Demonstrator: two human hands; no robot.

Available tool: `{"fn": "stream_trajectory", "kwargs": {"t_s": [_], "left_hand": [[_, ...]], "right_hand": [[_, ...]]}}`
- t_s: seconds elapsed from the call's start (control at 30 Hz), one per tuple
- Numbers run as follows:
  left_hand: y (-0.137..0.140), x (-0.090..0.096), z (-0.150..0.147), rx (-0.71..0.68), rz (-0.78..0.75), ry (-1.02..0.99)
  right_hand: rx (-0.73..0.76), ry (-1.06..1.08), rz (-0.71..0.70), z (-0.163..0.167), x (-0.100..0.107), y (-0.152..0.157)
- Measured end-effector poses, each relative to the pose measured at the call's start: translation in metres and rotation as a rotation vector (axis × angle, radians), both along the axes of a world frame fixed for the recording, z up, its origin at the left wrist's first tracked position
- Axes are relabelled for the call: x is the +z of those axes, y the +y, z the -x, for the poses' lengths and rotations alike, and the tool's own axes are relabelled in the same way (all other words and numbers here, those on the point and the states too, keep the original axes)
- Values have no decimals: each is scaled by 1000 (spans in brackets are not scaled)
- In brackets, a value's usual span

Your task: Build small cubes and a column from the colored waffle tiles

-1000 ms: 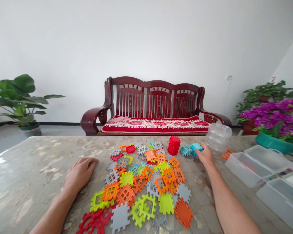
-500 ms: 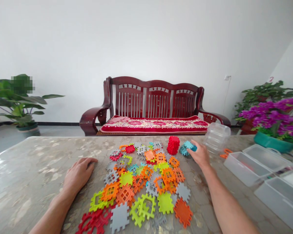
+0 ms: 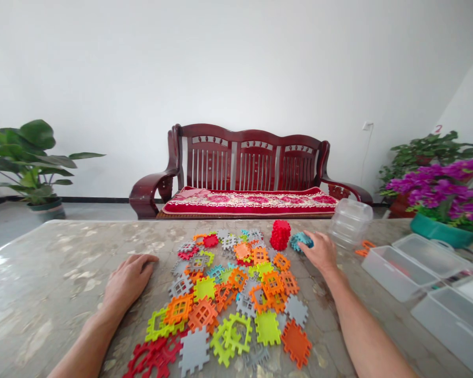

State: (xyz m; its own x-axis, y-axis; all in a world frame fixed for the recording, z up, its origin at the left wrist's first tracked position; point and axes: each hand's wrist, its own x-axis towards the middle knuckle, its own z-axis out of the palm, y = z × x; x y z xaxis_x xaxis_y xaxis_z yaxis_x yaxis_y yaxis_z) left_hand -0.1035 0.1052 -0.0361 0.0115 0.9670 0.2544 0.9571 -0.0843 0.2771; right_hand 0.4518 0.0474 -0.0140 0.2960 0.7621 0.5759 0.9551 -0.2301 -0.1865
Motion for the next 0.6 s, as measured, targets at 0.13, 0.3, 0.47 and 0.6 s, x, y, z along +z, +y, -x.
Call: {"fn": "stream_trajectory", "kwargs": {"t_s": [0.13, 0.3, 0.47, 0.6], "left_hand": [[0, 1, 0, 2, 6, -10], [0, 1, 0, 6, 17, -16], [0, 1, 0, 1, 6, -22], [-1, 2, -1, 3, 16, -15]], "right_hand": [[26, -15, -22, 1, -5, 2], [57, -42, -25, 5, -6, 3], [66, -67, -103, 7, -6, 2], [5, -129, -63, 11, -7, 0]]}}
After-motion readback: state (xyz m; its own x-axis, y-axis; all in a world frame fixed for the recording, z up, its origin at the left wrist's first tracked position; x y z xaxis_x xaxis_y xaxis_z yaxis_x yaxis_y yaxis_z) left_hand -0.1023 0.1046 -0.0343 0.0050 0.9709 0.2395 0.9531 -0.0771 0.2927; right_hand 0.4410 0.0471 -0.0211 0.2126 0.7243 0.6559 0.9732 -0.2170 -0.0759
